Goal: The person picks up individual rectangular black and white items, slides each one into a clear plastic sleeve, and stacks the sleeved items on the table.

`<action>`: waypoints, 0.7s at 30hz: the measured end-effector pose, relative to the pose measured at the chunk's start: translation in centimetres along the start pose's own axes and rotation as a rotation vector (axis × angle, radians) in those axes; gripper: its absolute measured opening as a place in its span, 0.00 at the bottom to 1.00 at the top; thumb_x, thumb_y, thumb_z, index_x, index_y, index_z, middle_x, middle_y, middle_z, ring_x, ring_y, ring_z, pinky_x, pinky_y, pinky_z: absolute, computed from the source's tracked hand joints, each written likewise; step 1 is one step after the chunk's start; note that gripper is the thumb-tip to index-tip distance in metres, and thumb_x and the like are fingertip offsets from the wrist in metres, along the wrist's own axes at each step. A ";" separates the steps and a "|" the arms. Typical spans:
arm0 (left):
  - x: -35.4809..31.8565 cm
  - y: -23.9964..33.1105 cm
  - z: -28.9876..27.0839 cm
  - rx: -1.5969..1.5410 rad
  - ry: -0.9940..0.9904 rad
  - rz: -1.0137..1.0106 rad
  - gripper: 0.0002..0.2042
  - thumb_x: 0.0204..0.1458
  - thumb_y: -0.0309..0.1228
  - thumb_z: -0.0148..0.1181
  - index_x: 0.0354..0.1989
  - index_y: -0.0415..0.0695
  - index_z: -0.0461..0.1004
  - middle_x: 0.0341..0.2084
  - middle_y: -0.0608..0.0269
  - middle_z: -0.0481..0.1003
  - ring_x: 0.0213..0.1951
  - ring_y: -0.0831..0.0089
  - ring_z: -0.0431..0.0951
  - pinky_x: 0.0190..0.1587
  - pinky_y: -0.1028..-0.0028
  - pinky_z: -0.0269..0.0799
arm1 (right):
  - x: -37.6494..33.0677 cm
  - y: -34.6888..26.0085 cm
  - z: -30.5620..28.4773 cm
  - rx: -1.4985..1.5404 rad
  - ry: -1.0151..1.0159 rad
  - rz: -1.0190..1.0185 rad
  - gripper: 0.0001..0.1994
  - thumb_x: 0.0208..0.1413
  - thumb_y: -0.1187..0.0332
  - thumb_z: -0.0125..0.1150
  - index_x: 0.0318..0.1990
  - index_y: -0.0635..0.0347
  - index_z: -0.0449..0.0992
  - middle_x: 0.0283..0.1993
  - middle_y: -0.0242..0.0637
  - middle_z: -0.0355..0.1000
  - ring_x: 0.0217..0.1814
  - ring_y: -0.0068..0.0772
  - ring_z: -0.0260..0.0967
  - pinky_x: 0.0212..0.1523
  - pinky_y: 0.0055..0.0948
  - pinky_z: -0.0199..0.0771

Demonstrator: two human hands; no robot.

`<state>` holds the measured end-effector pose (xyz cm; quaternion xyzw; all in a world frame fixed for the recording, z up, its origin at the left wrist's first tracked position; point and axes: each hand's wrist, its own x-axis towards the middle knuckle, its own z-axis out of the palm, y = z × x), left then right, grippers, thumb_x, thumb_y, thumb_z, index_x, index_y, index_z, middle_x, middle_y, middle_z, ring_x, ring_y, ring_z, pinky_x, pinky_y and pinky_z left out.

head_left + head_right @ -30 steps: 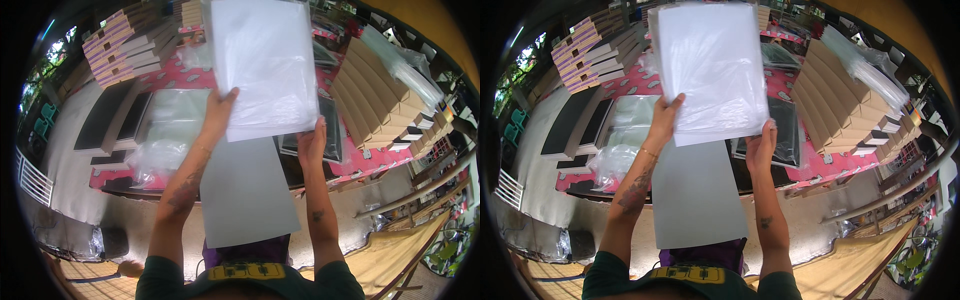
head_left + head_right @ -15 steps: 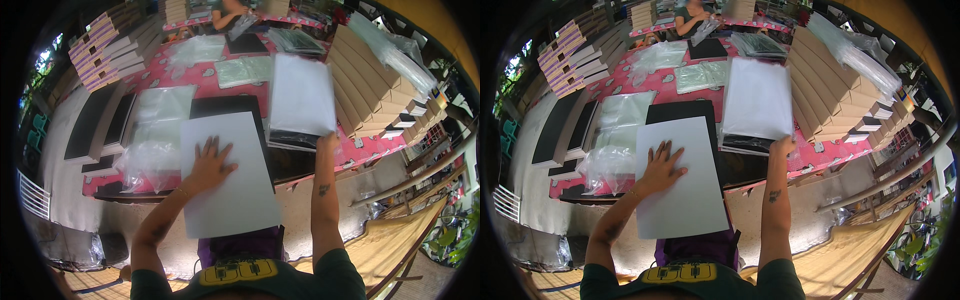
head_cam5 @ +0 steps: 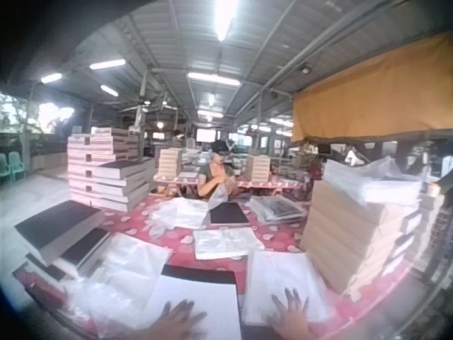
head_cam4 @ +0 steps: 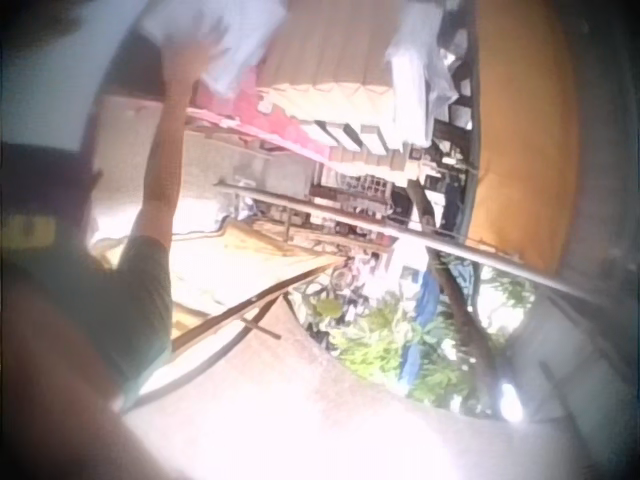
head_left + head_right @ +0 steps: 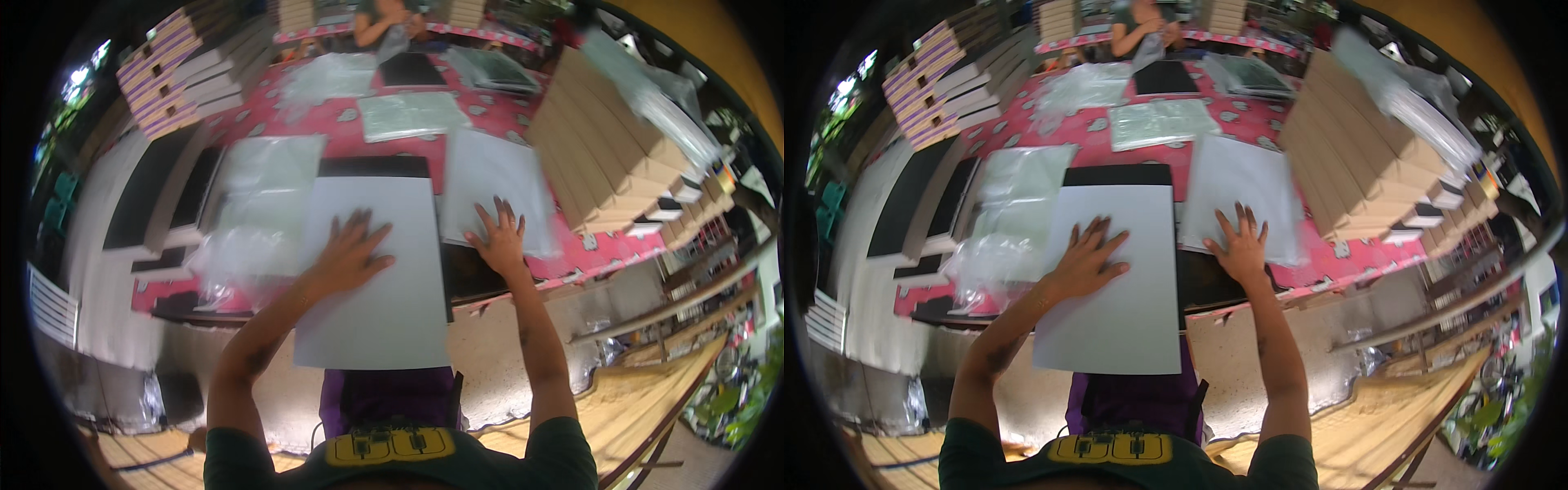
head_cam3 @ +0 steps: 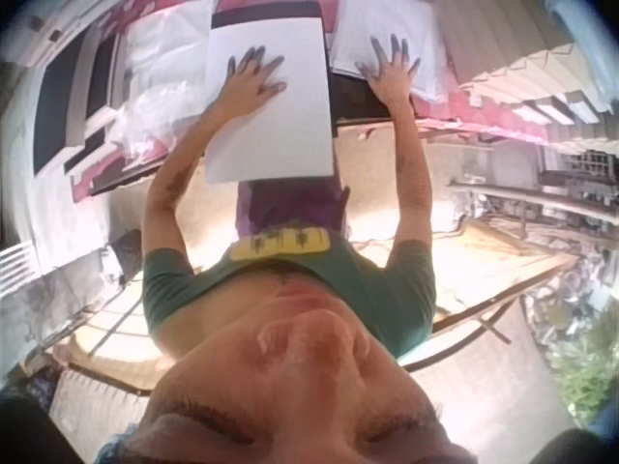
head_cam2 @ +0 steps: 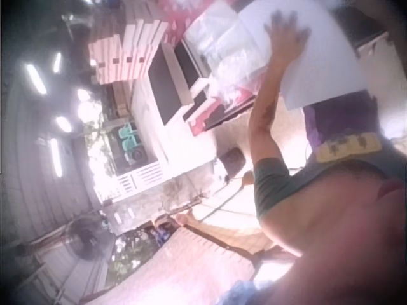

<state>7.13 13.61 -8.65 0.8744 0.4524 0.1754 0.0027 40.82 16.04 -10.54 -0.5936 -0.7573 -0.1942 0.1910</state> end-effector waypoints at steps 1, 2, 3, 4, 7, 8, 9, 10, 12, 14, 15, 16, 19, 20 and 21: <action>0.3 -0.1 0.0 0.004 -0.008 0.026 0.30 0.54 0.54 0.49 0.62 0.52 0.60 0.63 0.42 0.51 0.67 0.48 0.46 0.61 0.40 0.42 | 0.0 -0.1 0.9 0.041 -0.024 0.046 0.26 0.55 0.47 0.52 0.61 0.42 0.64 0.62 0.52 0.56 0.64 0.52 0.53 0.60 0.55 0.52; 0.8 0.2 0.0 0.009 -0.018 0.042 0.30 0.54 0.54 0.49 0.62 0.52 0.61 0.63 0.42 0.51 0.66 0.48 0.47 0.61 0.40 0.44 | -0.8 1.3 2.3 0.087 -0.054 0.082 0.26 0.55 0.45 0.51 0.60 0.42 0.65 0.61 0.51 0.58 0.63 0.53 0.54 0.60 0.54 0.53; 1.0 0.7 -0.3 0.030 0.076 0.086 0.29 0.54 0.54 0.50 0.61 0.52 0.61 0.63 0.42 0.52 0.66 0.47 0.48 0.61 0.40 0.45 | -1.2 2.3 3.3 0.135 -0.082 0.107 0.26 0.55 0.44 0.50 0.60 0.41 0.65 0.60 0.50 0.59 0.61 0.53 0.56 0.59 0.53 0.53; 0.6 0.7 -0.6 0.058 0.167 0.123 0.29 0.54 0.53 0.50 0.61 0.52 0.61 0.62 0.42 0.53 0.66 0.47 0.49 0.60 0.40 0.46 | -1.5 2.4 3.4 0.112 -0.025 0.079 0.25 0.56 0.45 0.49 0.58 0.43 0.67 0.58 0.50 0.63 0.58 0.53 0.60 0.59 0.52 0.54; -2.9 1.7 -4.4 -0.029 0.103 -0.027 0.29 0.55 0.53 0.49 0.61 0.52 0.61 0.62 0.42 0.54 0.65 0.47 0.51 0.61 0.41 0.45 | -1.5 2.4 2.5 0.161 -0.096 0.115 0.25 0.56 0.45 0.49 0.58 0.44 0.68 0.60 0.48 0.61 0.61 0.52 0.57 0.59 0.51 0.54; -4.0 1.5 -4.2 -0.012 0.074 -0.019 0.28 0.55 0.53 0.49 0.61 0.51 0.62 0.62 0.43 0.54 0.65 0.47 0.51 0.61 0.41 0.45 | -0.9 2.4 2.1 0.150 -0.171 0.135 0.25 0.57 0.46 0.50 0.58 0.45 0.68 0.60 0.48 0.61 0.63 0.52 0.56 0.60 0.49 0.54; -5.0 1.5 -3.6 0.002 0.044 -0.013 0.28 0.55 0.53 0.48 0.61 0.51 0.62 0.62 0.43 0.55 0.65 0.47 0.51 0.61 0.41 0.45 | 0.2 1.3 1.9 0.230 -0.082 0.142 0.24 0.57 0.47 0.50 0.58 0.46 0.67 0.61 0.48 0.60 0.63 0.51 0.55 0.61 0.49 0.53; -5.6 1.3 -2.9 0.014 0.013 -0.002 0.28 0.55 0.53 0.48 0.60 0.51 0.62 0.62 0.43 0.55 0.65 0.47 0.51 0.62 0.42 0.45 | 1.0 0.1 1.8 0.309 0.006 0.156 0.24 0.57 0.48 0.51 0.58 0.47 0.67 0.61 0.48 0.60 0.64 0.51 0.55 0.61 0.48 0.52; -5.2 0.1 -2.1 -0.014 0.073 0.004 0.27 0.55 0.53 0.47 0.59 0.50 0.64 0.62 0.44 0.55 0.65 0.48 0.52 0.62 0.42 0.44 | 3.6 -8.1 -3.1 0.617 0.179 -0.056 0.24 0.56 0.52 0.53 0.58 0.49 0.66 0.61 0.48 0.59 0.64 0.49 0.55 0.62 0.49 0.51; -3.9 -1.2 -2.3 -0.037 0.099 0.032 0.26 0.56 0.52 0.47 0.58 0.49 0.65 0.62 0.44 0.55 0.65 0.49 0.52 0.62 0.41 0.43 | 3.2 -13.2 -6.2 0.683 -0.104 -0.407 0.24 0.55 0.54 0.55 0.59 0.51 0.66 0.63 0.48 0.58 0.65 0.48 0.54 0.63 0.52 0.49; -3.5 -1.5 -3.2 0.002 0.209 0.038 0.22 0.55 0.45 0.52 0.55 0.47 0.67 0.58 0.45 0.61 0.61 0.51 0.59 0.61 0.47 0.52 | 2.8 -13.9 -6.0 0.632 -0.179 -0.437 0.24 0.55 0.55 0.55 0.59 0.51 0.65 0.63 0.48 0.58 0.65 0.47 0.54 0.63 0.52 0.48; -3.6 -2.2 -4.3 -0.005 0.256 -0.014 0.21 0.54 0.42 0.53 0.54 0.47 0.68 0.56 0.46 0.63 0.58 0.51 0.62 0.59 0.50 0.55 | 2.1 -14.3 -5.4 0.580 -0.254 -0.465 0.24 0.55 0.55 0.55 0.59 0.51 0.65 0.63 0.47 0.57 0.65 0.47 0.54 0.63 0.53 0.48; -7.0 -6.5 -7.3 -0.007 0.369 -0.213 0.20 0.50 0.35 0.58 0.52 0.45 0.70 0.48 0.48 0.69 0.50 0.53 0.69 0.53 0.59 0.65 | 2.9 -13.6 -3.5 0.543 -0.314 -0.489 0.24 0.55 0.54 0.55 0.59 0.51 0.66 0.64 0.46 0.57 0.65 0.47 0.54 0.63 0.54 0.48; -8.9 -8.1 -7.6 0.010 0.386 -0.312 0.21 0.47 0.33 0.60 0.52 0.44 0.70 0.45 0.49 0.71 0.47 0.53 0.71 0.50 0.62 0.68 | 3.7 -13.1 -2.9 0.558 -0.310 -0.487 0.24 0.55 0.54 0.55 0.58 0.52 0.66 0.64 0.46 0.57 0.65 0.47 0.54 0.63 0.54 0.48; -10.5 -8.5 -7.9 -0.047 0.298 -0.392 0.22 0.47 0.34 0.61 0.52 0.44 0.70 0.44 0.49 0.71 0.47 0.53 0.71 0.49 0.61 0.68 | 4.8 -12.5 -2.5 0.546 -0.319 -0.487 0.25 0.54 0.54 0.56 0.59 0.52 0.66 0.64 0.45 0.57 0.64 0.48 0.55 0.63 0.52 0.50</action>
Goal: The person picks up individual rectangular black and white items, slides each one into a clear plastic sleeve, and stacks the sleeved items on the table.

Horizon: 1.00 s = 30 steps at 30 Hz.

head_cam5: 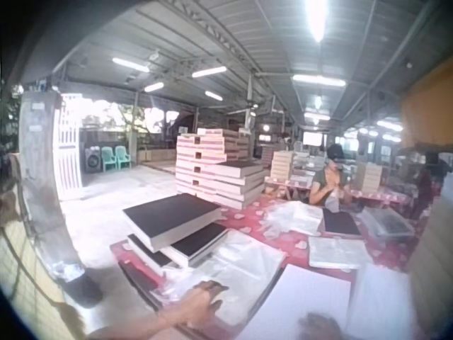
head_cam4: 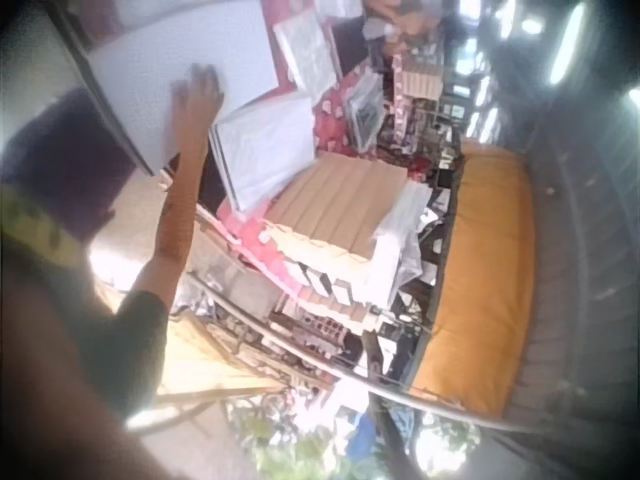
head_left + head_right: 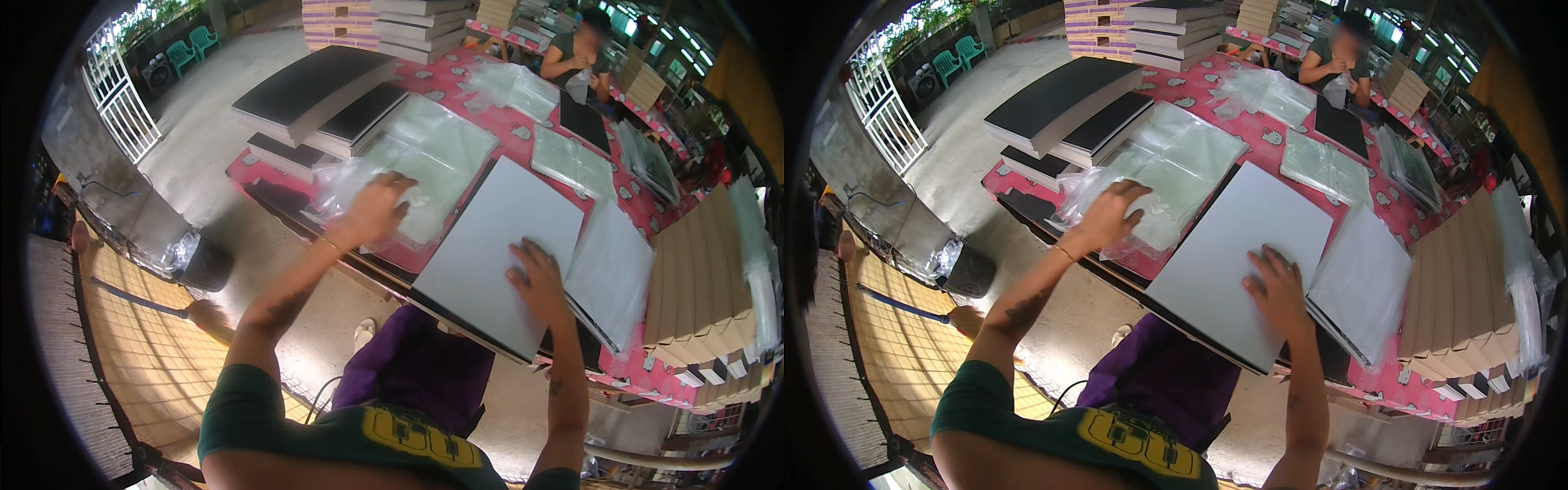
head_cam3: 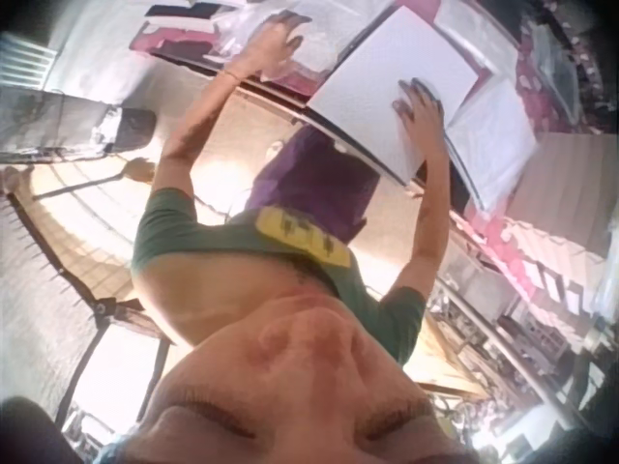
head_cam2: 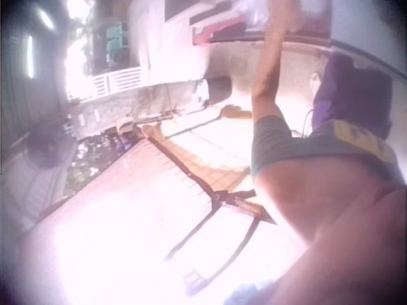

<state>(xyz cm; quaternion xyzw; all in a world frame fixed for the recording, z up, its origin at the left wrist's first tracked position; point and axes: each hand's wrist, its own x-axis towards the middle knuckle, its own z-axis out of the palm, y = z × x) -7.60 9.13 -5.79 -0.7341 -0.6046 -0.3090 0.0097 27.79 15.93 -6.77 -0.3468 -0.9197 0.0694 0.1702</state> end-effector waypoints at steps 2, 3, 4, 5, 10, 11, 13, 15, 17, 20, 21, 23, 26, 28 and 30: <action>-1.2 -1.1 -1.4 -0.041 -0.167 -0.173 0.23 0.46 0.36 0.62 0.52 0.44 0.69 0.43 0.50 0.71 0.47 0.53 0.70 0.48 0.59 0.68 | 2.1 -1.3 -1.1 0.057 0.074 -0.049 0.25 0.54 0.56 0.58 0.58 0.52 0.66 0.63 0.45 0.58 0.63 0.48 0.56 0.62 0.49 0.52; -1.6 -0.9 -0.6 0.020 -0.098 -0.150 0.23 0.45 0.37 0.63 0.51 0.44 0.70 0.42 0.52 0.71 0.46 0.53 0.70 0.48 0.58 0.68 | 3.0 -2.7 -1.6 0.087 0.108 -0.069 0.25 0.53 0.56 0.58 0.58 0.52 0.67 0.63 0.45 0.58 0.63 0.48 0.57 0.62 0.47 0.53; -2.4 -0.5 1.0 0.082 -0.030 -0.127 0.23 0.44 0.37 0.64 0.50 0.44 0.71 0.42 0.53 0.72 0.46 0.54 0.70 0.48 0.58 0.67 | 4.2 -4.8 -1.5 0.211 0.142 -0.080 0.24 0.52 0.58 0.60 0.56 0.54 0.68 0.62 0.45 0.60 0.62 0.49 0.58 0.60 0.43 0.56; -2.6 -0.3 2.6 0.142 0.040 -0.099 0.24 0.43 0.38 0.64 0.50 0.44 0.71 0.41 0.54 0.72 0.46 0.54 0.70 0.48 0.58 0.67 | 5.4 -6.9 -1.0 0.258 0.170 -0.118 0.23 0.53 0.59 0.60 0.56 0.56 0.68 0.59 0.43 0.63 0.60 0.46 0.61 0.58 0.40 0.60; 0.6 -1.8 4.7 0.194 0.015 0.012 0.07 0.47 0.33 0.60 0.34 0.47 0.77 0.35 0.59 0.75 0.41 0.59 0.74 0.46 0.59 0.65 | 8.4 -10.9 1.4 0.972 -0.305 0.146 0.19 0.57 0.60 0.58 0.52 0.61 0.71 0.49 0.38 0.70 0.50 0.30 0.68 0.50 0.29 0.69; 1.4 -1.6 4.7 0.106 0.050 -0.011 0.07 0.47 0.33 0.60 0.33 0.46 0.77 0.34 0.58 0.76 0.39 0.58 0.74 0.46 0.60 0.66 | 8.2 -11.0 2.3 1.083 -0.344 0.204 0.19 0.58 0.59 0.57 0.51 0.62 0.71 0.48 0.37 0.70 0.49 0.28 0.69 0.49 0.27 0.69; 2.7 -0.7 4.4 -0.069 0.121 -0.050 0.06 0.46 0.31 0.60 0.31 0.45 0.77 0.33 0.56 0.76 0.36 0.57 0.75 0.44 0.60 0.66 | 8.0 -10.7 3.5 1.276 -0.335 0.305 0.19 0.58 0.59 0.56 0.50 0.64 0.71 0.47 0.37 0.70 0.47 0.26 0.69 0.49 0.26 0.69; 2.5 -0.9 4.8 0.038 -0.091 -0.058 0.06 0.46 0.29 0.59 0.32 0.44 0.76 0.33 0.55 0.76 0.35 0.55 0.75 0.44 0.60 0.67 | 7.7 -10.6 4.0 1.433 -0.250 0.404 0.19 0.59 0.59 0.55 0.51 0.65 0.71 0.47 0.38 0.70 0.48 0.27 0.69 0.50 0.28 0.69; 3.0 0.3 4.5 -0.017 -0.109 -0.057 0.08 0.46 0.27 0.58 0.35 0.42 0.75 0.34 0.53 0.76 0.35 0.54 0.75 0.43 0.61 0.69 | 7.2 -10.6 3.8 1.486 -0.184 0.498 0.19 0.59 0.59 0.55 0.51 0.65 0.70 0.48 0.38 0.70 0.48 0.27 0.69 0.50 0.30 0.68; 1.5 6.2 0.9 -0.218 0.081 0.062 0.13 0.47 0.24 0.55 0.43 0.41 0.74 0.37 0.51 0.75 0.38 0.54 0.75 0.43 0.64 0.71 | 6.8 -11.3 1.5 1.742 -0.134 0.541 0.18 0.59 0.59 0.55 0.50 0.63 0.70 0.48 0.36 0.71 0.47 0.28 0.69 0.50 0.32 0.67; 1.0 8.3 0.8 -0.215 0.149 0.178 0.14 0.48 0.23 0.54 0.45 0.40 0.73 0.38 0.52 0.75 0.38 0.55 0.76 0.42 0.66 0.72 | 6.6 -11.5 0.8 1.842 -0.136 0.536 0.17 0.59 0.59 0.55 0.50 0.62 0.71 0.47 0.36 0.71 0.47 0.28 0.69 0.50 0.33 0.67; 0.5 10.2 -0.2 -0.509 0.174 0.088 0.15 0.51 0.22 0.52 0.48 0.39 0.72 0.39 0.54 0.75 0.40 0.61 0.76 0.42 0.69 0.73 | 6.1 -11.5 0.3 1.840 0.023 0.484 0.16 0.59 0.61 0.56 0.48 0.63 0.71 0.45 0.36 0.72 0.45 0.28 0.70 0.48 0.30 0.68; 0.4 11.9 -2.1 -1.221 0.161 -0.494 0.11 0.58 0.26 0.50 0.46 0.37 0.72 0.38 0.65 0.75 0.40 0.79 0.74 0.41 0.76 0.72 | 5.3 -11.9 -0.6 1.796 0.242 0.411 0.13 0.58 0.64 0.57 0.46 0.62 0.72 0.42 0.34 0.73 0.41 0.25 0.69 0.44 0.27 0.68; 0.4 10.3 -0.2 -1.012 -0.022 -0.367 0.12 0.59 0.32 0.51 0.43 0.37 0.72 0.33 0.66 0.74 0.35 0.80 0.72 0.38 0.78 0.70 | 4.8 -11.8 -0.5 1.765 0.321 0.306 0.10 0.58 0.67 0.58 0.43 0.61 0.73 0.41 0.31 0.73 0.36 0.21 0.68 0.42 0.27 0.69; 0.5 10.1 0.5 -0.975 -0.013 -0.307 0.12 0.59 0.35 0.52 0.41 0.37 0.71 0.31 0.66 0.74 0.33 0.81 0.71 0.37 0.79 0.69 | 3.8 -10.4 -0.6 1.715 0.403 0.354 0.07 0.58 0.67 0.57 0.41 0.58 0.74 0.40 0.30 0.74 0.37 0.20 0.68 0.40 0.26 0.69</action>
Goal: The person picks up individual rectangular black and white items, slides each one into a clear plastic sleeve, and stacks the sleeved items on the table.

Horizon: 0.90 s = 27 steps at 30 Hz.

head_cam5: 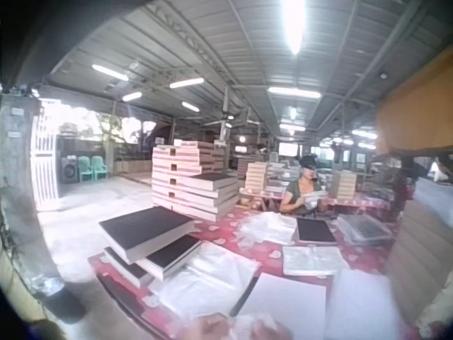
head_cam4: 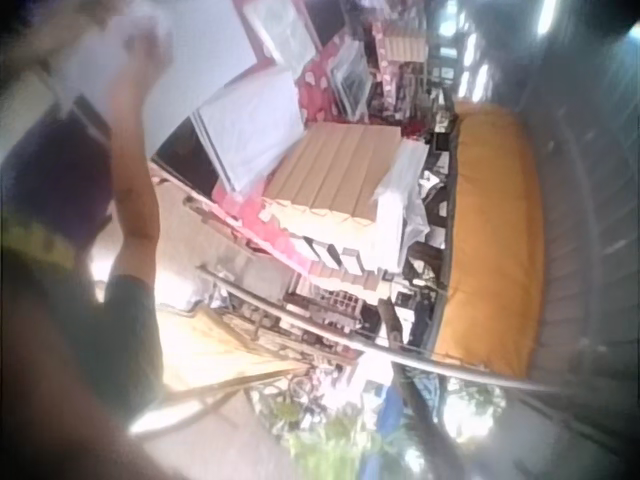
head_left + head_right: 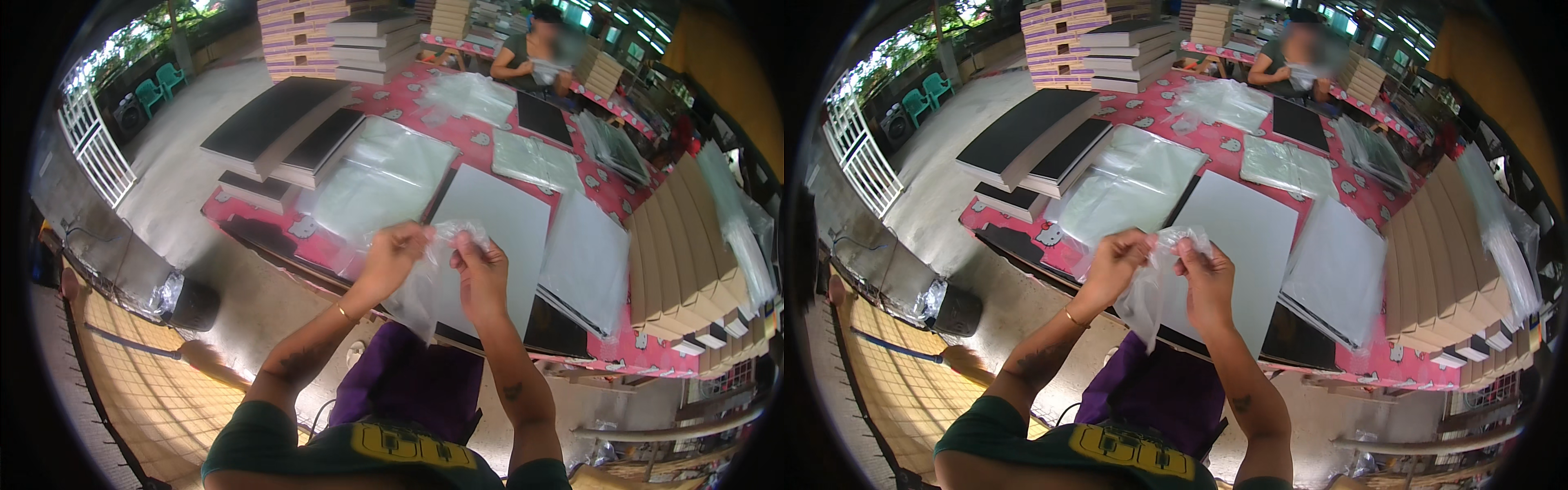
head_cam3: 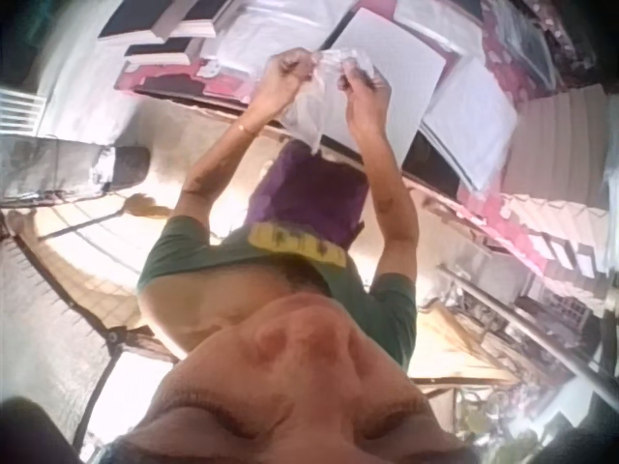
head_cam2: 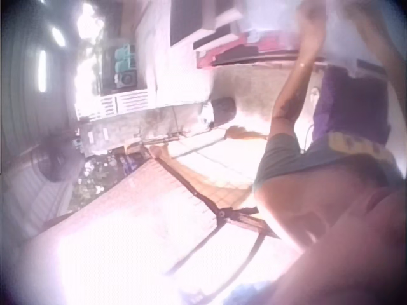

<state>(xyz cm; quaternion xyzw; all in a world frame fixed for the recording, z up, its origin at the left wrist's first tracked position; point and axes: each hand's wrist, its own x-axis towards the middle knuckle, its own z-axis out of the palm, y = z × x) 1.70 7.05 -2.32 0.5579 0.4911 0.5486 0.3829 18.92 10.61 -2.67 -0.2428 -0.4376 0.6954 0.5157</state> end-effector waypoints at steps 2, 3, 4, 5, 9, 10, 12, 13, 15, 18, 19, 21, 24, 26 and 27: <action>0.0 -0.1 0.2 -0.147 0.166 0.057 0.10 0.60 0.33 0.52 0.39 0.38 0.71 0.31 0.67 0.74 0.34 0.82 0.72 0.39 0.78 0.71 | -0.6 -0.6 -0.7 0.086 0.051 -0.010 0.07 0.58 0.67 0.57 0.41 0.58 0.75 0.40 0.31 0.74 0.37 0.20 0.68 0.41 0.26 0.69; 0.0 0.1 0.6 -0.182 0.176 0.066 0.09 0.59 0.32 0.52 0.39 0.38 0.71 0.32 0.66 0.74 0.34 0.81 0.72 0.39 0.77 0.71 | -1.3 -1.1 -0.7 0.189 0.060 -0.002 0.08 0.57 0.67 0.58 0.41 0.60 0.74 0.40 0.32 0.74 0.37 0.21 0.68 0.42 0.26 0.69; -0.1 0.4 1.2 -0.216 0.186 0.075 0.09 0.59 0.32 0.52 0.39 0.38 0.70 0.32 0.66 0.74 0.34 0.81 0.72 0.39 0.77 0.71 | -1.9 -1.7 -0.5 0.292 0.067 0.006 0.10 0.57 0.66 0.59 0.42 0.61 0.74 0.40 0.33 0.73 0.37 0.21 0.68 0.44 0.26 0.68; -0.3 1.1 1.9 -0.248 0.197 0.083 0.09 0.59 0.31 0.52 0.39 0.38 0.70 0.32 0.65 0.74 0.34 0.80 0.72 0.39 0.77 0.71 | -2.5 -2.7 0.4 0.349 0.058 0.046 0.10 0.57 0.67 0.59 0.42 0.62 0.74 0.41 0.34 0.73 0.38 0.22 0.69 0.44 0.26 0.69; -1.9 2.5 6.1 0.515 0.161 0.418 0.11 0.55 0.28 0.57 0.45 0.38 0.68 0.35 0.63 0.73 0.38 0.75 0.74 0.39 0.74 0.71 | -3.7 -2.5 0.5 0.227 0.083 -0.002 0.09 0.56 0.70 0.60 0.42 0.63 0.74 0.42 0.35 0.73 0.43 0.25 0.70 0.47 0.27 0.69; -2.0 1.6 6.2 0.542 0.075 0.515 0.14 0.53 0.26 0.59 0.47 0.38 0.68 0.33 0.64 0.72 0.38 0.76 0.73 0.38 0.74 0.70 | -3.8 -1.8 -0.5 0.108 0.102 -0.074 0.09 0.56 0.71 0.60 0.43 0.64 0.73 0.42 0.35 0.73 0.45 0.26 0.70 0.48 0.28 0.68; -2.6 2.0 5.6 0.097 -0.044 0.209 0.13 0.53 0.26 0.59 0.46 0.37 0.69 0.33 0.64 0.72 0.37 0.78 0.73 0.36 0.76 0.69 | -4.5 -1.9 -0.7 0.086 0.134 -0.103 0.08 0.56 0.73 0.59 0.42 0.64 0.73 0.42 0.35 0.73 0.45 0.26 0.70 0.48 0.27 0.68; -2.9 2.5 5.6 -0.124 -0.102 0.052 0.13 0.53 0.26 0.59 0.46 0.37 0.69 0.32 0.65 0.72 0.36 0.79 0.73 0.34 0.77 0.69 | -4.7 -1.9 -0.8 0.074 0.151 -0.117 0.07 0.56 0.74 0.58 0.42 0.64 0.73 0.42 0.34 0.73 0.45 0.25 0.70 0.48 0.26 0.68; -3.1 2.5 5.8 0.000 -0.062 0.019 0.11 0.53 0.27 0.59 0.43 0.37 0.71 0.32 0.65 0.72 0.34 0.82 0.71 0.33 0.80 0.67 | -5.6 -0.8 -0.9 0.017 0.179 -0.154 0.08 0.56 0.74 0.58 0.42 0.63 0.73 0.41 0.35 0.74 0.45 0.27 0.71 0.50 0.28 0.69; -3.1 0.9 4.3 0.090 0.079 0.070 0.07 0.53 0.26 0.58 0.38 0.37 0.71 0.32 0.65 0.71 0.33 0.83 0.70 0.32 0.81 0.67 | -6.8 -1.5 -1.5 0.266 0.143 -0.160 0.09 0.56 0.72 0.57 0.45 0.61 0.72 0.40 0.35 0.74 0.44 0.29 0.72 0.52 0.31 0.69; -2.6 1.0 3.0 0.088 0.194 0.067 0.05 0.53 0.25 0.57 0.36 0.37 0.71 0.32 0.64 0.71 0.33 0.82 0.70 0.32 0.80 0.67 | -7.3 -2.3 -2.2 0.404 0.118 -0.154 0.10 0.57 0.72 0.57 0.46 0.60 0.72 0.40 0.36 0.74 0.44 0.29 0.72 0.53 0.32 0.68; -2.4 1.1 2.7 0.160 0.283 0.224 0.02 0.52 0.21 0.55 0.33 0.37 0.71 0.31 0.61 0.71 0.31 0.78 0.71 0.32 0.78 0.68 | -7.8 -2.2 -3.1 0.620 -0.120 -0.096 0.18 0.58 0.69 0.55 0.56 0.54 0.63 0.50 0.44 0.69 0.52 0.38 0.69 0.55 0.44 0.69; -3.1 1.8 3.6 0.550 0.118 0.712 0.07 0.43 0.13 0.54 0.28 0.38 0.73 0.35 0.53 0.69 0.29 0.63 0.75 0.32 0.73 0.71 | -8.5 -1.7 -3.0 0.242 -0.114 0.136 0.28 0.58 0.66 0.53 0.64 0.44 0.49 0.60 0.51 0.58 0.59 0.45 0.64 0.56 0.51 0.67; -3.4 0.3 0.2 0.571 0.002 0.441 0.12 0.37 0.11 0.54 0.29 0.40 0.73 0.37 0.54 0.68 0.34 0.62 0.74 0.36 0.71 0.71 | -9.3 -5.9 -3.0 0.393 -0.037 0.061 0.31 0.57 0.68 0.54 0.65 0.42 0.48 0.56 0.48 0.62 0.56 0.42 0.66 0.54 0.47 0.67; -3.0 0.8 -1.0 0.568 -0.069 0.318 0.14 0.34 0.10 0.54 0.29 0.42 0.74 0.37 0.54 0.67 0.37 0.62 0.74 0.38 0.70 0.71 | -9.5 -8.4 -3.7 0.463 0.012 0.006 0.32 0.56 0.70 0.55 0.65 0.42 0.47 0.54 0.47 0.64 0.54 0.40 0.67 0.54 0.46 0.67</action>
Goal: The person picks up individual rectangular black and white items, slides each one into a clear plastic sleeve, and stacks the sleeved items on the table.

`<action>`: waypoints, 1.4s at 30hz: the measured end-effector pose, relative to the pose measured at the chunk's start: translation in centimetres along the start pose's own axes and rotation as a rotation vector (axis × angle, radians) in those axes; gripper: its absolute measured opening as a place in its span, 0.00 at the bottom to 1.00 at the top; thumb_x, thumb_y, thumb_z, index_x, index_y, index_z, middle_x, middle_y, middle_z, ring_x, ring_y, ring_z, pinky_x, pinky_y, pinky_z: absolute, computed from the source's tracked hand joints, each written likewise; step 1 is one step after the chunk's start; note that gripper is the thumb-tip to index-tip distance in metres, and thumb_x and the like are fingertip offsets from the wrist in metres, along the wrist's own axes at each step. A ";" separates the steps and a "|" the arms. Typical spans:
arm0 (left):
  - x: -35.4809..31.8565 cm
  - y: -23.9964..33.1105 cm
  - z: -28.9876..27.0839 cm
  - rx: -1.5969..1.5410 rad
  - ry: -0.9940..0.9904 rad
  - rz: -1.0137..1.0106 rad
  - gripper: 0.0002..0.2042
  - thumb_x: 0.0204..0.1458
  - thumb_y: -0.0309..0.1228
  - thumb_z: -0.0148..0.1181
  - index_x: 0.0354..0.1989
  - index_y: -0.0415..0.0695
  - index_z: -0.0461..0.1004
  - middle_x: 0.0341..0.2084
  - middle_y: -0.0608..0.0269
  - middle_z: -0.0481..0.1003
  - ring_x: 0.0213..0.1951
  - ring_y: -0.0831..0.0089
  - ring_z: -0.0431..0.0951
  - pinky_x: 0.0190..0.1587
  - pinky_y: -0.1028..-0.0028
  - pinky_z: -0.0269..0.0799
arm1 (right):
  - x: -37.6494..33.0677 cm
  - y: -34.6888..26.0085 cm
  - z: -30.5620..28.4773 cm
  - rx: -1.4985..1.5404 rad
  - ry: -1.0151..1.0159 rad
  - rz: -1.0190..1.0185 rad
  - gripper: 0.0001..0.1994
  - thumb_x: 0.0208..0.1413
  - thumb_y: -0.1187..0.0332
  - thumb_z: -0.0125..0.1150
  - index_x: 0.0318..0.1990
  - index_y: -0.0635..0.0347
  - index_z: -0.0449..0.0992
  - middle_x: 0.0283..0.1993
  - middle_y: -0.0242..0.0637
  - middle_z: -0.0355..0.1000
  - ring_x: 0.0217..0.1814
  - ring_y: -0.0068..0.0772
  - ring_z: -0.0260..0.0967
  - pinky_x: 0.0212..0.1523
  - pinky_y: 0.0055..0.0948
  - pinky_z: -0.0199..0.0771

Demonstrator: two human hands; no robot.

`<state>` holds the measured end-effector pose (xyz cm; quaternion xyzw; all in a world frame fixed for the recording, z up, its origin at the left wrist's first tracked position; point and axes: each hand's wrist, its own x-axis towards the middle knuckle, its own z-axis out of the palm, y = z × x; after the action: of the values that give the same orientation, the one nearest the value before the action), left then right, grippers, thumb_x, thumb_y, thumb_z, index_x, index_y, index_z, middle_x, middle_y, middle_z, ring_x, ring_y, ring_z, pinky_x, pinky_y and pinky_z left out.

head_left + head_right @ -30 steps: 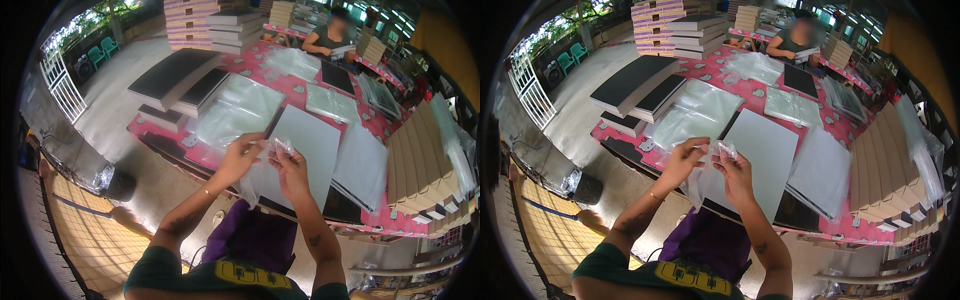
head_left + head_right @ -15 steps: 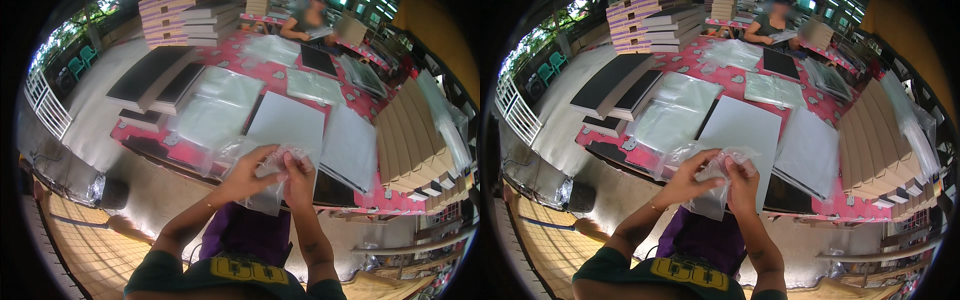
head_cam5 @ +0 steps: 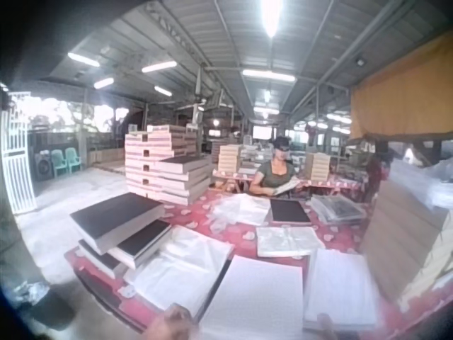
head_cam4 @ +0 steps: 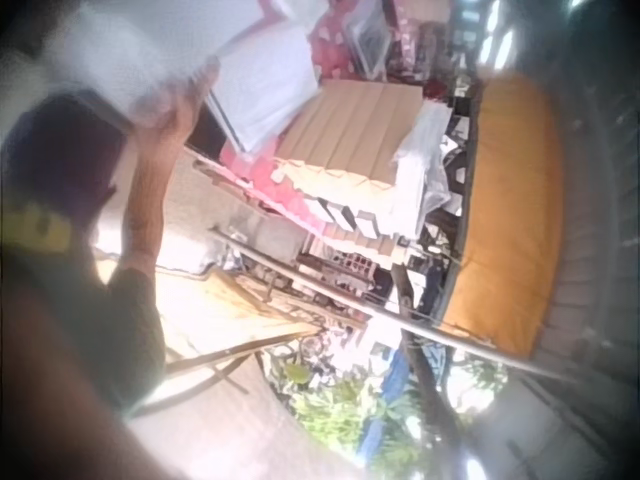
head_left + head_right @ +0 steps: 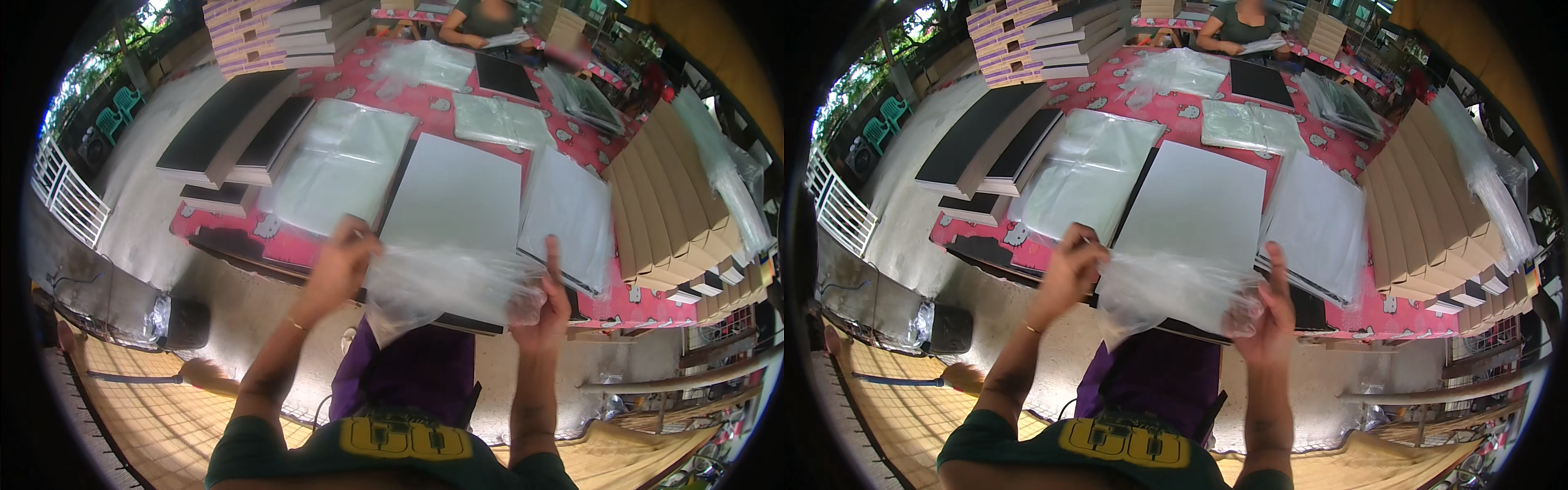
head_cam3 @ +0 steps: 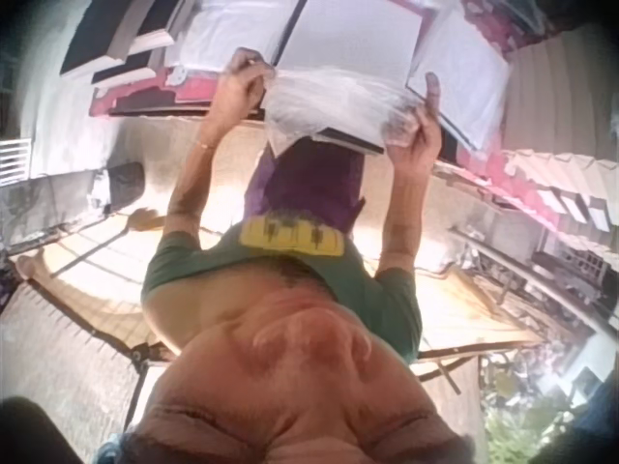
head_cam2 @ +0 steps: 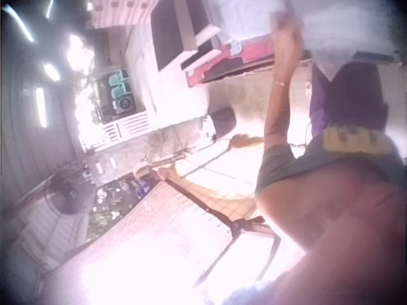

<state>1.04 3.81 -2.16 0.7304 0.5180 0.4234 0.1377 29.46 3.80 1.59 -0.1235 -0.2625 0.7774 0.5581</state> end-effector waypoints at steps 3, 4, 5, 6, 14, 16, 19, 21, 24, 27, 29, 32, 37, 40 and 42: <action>3.0 4.9 -2.6 -0.052 -0.206 0.376 0.15 0.34 0.14 0.57 0.32 0.45 0.77 0.43 0.53 0.67 0.39 0.58 0.73 0.43 0.62 0.69 | 2.7 0.5 -1.5 -0.627 -0.861 -0.036 0.14 0.56 0.68 0.53 0.51 0.49 0.70 0.39 0.42 0.68 0.41 0.32 0.70 0.41 0.36 0.72; 3.3 5.2 -2.1 0.050 -0.238 0.413 0.13 0.35 0.17 0.58 0.32 0.44 0.77 0.44 0.50 0.68 0.39 0.57 0.74 0.43 0.61 0.69 | 2.6 0.8 2.2 -1.113 -0.960 -0.186 0.11 0.56 0.66 0.53 0.47 0.51 0.74 0.35 0.40 0.68 0.37 0.31 0.70 0.37 0.35 0.73; 3.4 5.3 -1.6 0.151 -0.264 0.446 0.11 0.37 0.20 0.58 0.32 0.43 0.77 0.44 0.48 0.69 0.40 0.56 0.74 0.43 0.61 0.70 | 1.4 0.4 6.0 -1.229 -0.872 -0.088 0.11 0.56 0.59 0.55 0.36 0.55 0.79 0.32 0.40 0.67 0.34 0.34 0.70 0.34 0.35 0.71; 3.6 5.7 -1.1 0.249 -0.294 0.493 0.10 0.38 0.23 0.59 0.32 0.42 0.77 0.44 0.46 0.70 0.40 0.55 0.74 0.43 0.60 0.70 | 1.5 0.3 5.9 -1.590 -0.679 -0.185 0.11 0.55 0.59 0.57 0.35 0.56 0.79 0.31 0.39 0.67 0.33 0.35 0.69 0.34 0.35 0.70; 3.9 3.6 -7.5 -0.327 -0.147 0.322 0.15 0.49 0.39 0.59 0.27 0.35 0.77 0.32 0.44 0.75 0.35 0.57 0.76 0.47 0.63 0.71 | 1.3 -7.8 -1.4 -1.924 -0.362 -0.120 0.16 0.54 0.54 0.57 0.39 0.57 0.77 0.36 0.42 0.67 0.43 0.40 0.68 0.39 0.37 0.70; 0.8 3.6 -6.7 -0.973 -0.249 0.006 0.17 0.48 0.43 0.62 0.30 0.37 0.78 0.32 0.50 0.77 0.36 0.63 0.77 0.44 0.67 0.73 | 1.3 -6.1 -3.8 -1.032 -0.308 -0.116 0.18 0.55 0.53 0.55 0.38 0.59 0.76 0.37 0.40 0.68 0.41 0.39 0.66 0.40 0.37 0.67; 2.2 5.7 -4.1 -0.474 -0.769 0.192 0.15 0.49 0.39 0.62 0.35 0.37 0.77 0.31 0.52 0.77 0.33 0.65 0.79 0.38 0.69 0.76 | -0.2 -5.0 -6.2 -0.213 -0.382 0.177 0.19 0.57 0.52 0.50 0.36 0.62 0.74 0.36 0.39 0.69 0.35 0.34 0.64 0.40 0.35 0.65; 1.4 2.9 -3.4 -0.646 -0.740 0.135 0.15 0.50 0.37 0.62 0.38 0.36 0.75 0.31 0.53 0.77 0.33 0.67 0.79 0.37 0.71 0.76 | 0.0 -5.0 -6.0 -0.681 -0.609 0.440 0.18 0.57 0.54 0.53 0.39 0.63 0.73 0.31 0.37 0.69 0.29 0.31 0.62 0.34 0.32 0.64; 0.6 5.0 -3.9 -1.085 -0.218 -0.405 0.17 0.55 0.43 0.56 0.35 0.38 0.75 0.29 0.59 0.78 0.35 0.68 0.79 0.36 0.74 0.76 | -0.2 -3.1 -5.9 -1.302 -0.779 0.566 0.18 0.54 0.59 0.60 0.45 0.65 0.73 0.31 0.38 0.71 0.29 0.33 0.67 0.35 0.32 0.69; -0.4 2.3 -1.5 -0.671 -0.998 -0.215 0.19 0.55 0.45 0.57 0.32 0.38 0.77 0.25 0.60 0.77 0.29 0.75 0.76 0.31 0.76 0.70 | -1.2 -2.0 -7.4 -0.415 0.034 0.145 0.25 0.54 0.50 0.59 0.48 0.64 0.71 0.36 0.40 0.73 0.39 0.34 0.73 0.46 0.36 0.74; -1.2 0.4 -0.8 -0.577 -1.014 -0.005 0.17 0.53 0.42 0.59 0.33 0.36 0.77 0.27 0.61 0.77 0.29 0.75 0.75 0.33 0.74 0.70 | -2.6 -1.2 -7.7 -0.509 0.270 0.163 0.24 0.54 0.51 0.60 0.47 0.65 0.72 0.36 0.38 0.73 0.39 0.32 0.72 0.44 0.34 0.74; -2.0 0.2 -1.9 -1.315 -0.263 -0.290 0.18 0.51 0.33 0.59 0.45 0.32 0.71 0.38 0.53 0.77 0.38 0.64 0.79 0.47 0.67 0.74 | -2.7 -1.9 -13.2 -0.982 -0.492 0.653 0.32 0.51 0.49 0.62 0.56 0.62 0.64 0.40 0.35 0.70 0.38 0.29 0.69 0.39 0.29 0.74; -7.9 -4.9 1.9 -1.144 -0.751 -0.566 0.12 0.49 0.29 0.59 0.40 0.35 0.73 0.33 0.60 0.77 0.31 0.75 0.76 0.35 0.77 0.73 | -6.1 -1.2 -14.3 -0.215 0.100 0.448 0.21 0.52 0.54 0.60 0.45 0.63 0.73 0.42 0.40 0.72 0.41 0.37 0.72 0.39 0.36 0.75; -6.4 -1.3 -0.3 -1.238 -0.579 -0.517 0.12 0.48 0.29 0.60 0.40 0.37 0.74 0.36 0.60 0.76 0.32 0.74 0.76 0.39 0.75 0.73 | -6.3 -1.2 -13.1 -0.244 -0.177 0.393 0.20 0.48 0.58 0.64 0.41 0.67 0.75 0.41 0.43 0.73 0.39 0.37 0.73 0.39 0.37 0.74; -5.3 0.0 -2.2 -1.617 -0.201 -0.576 0.12 0.48 0.31 0.60 0.38 0.37 0.75 0.36 0.58 0.76 0.34 0.76 0.75 0.41 0.76 0.72 | -6.4 -1.2 -13.5 -0.494 -0.450 0.435 0.22 0.46 0.62 0.65 0.45 0.68 0.72 0.41 0.44 0.73 0.37 0.37 0.73 0.38 0.37 0.73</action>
<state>-1.22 -1.35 -3.31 0.2823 0.2082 0.5439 0.7623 39.18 1.75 -9.62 -0.1334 -0.5250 0.7985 0.2627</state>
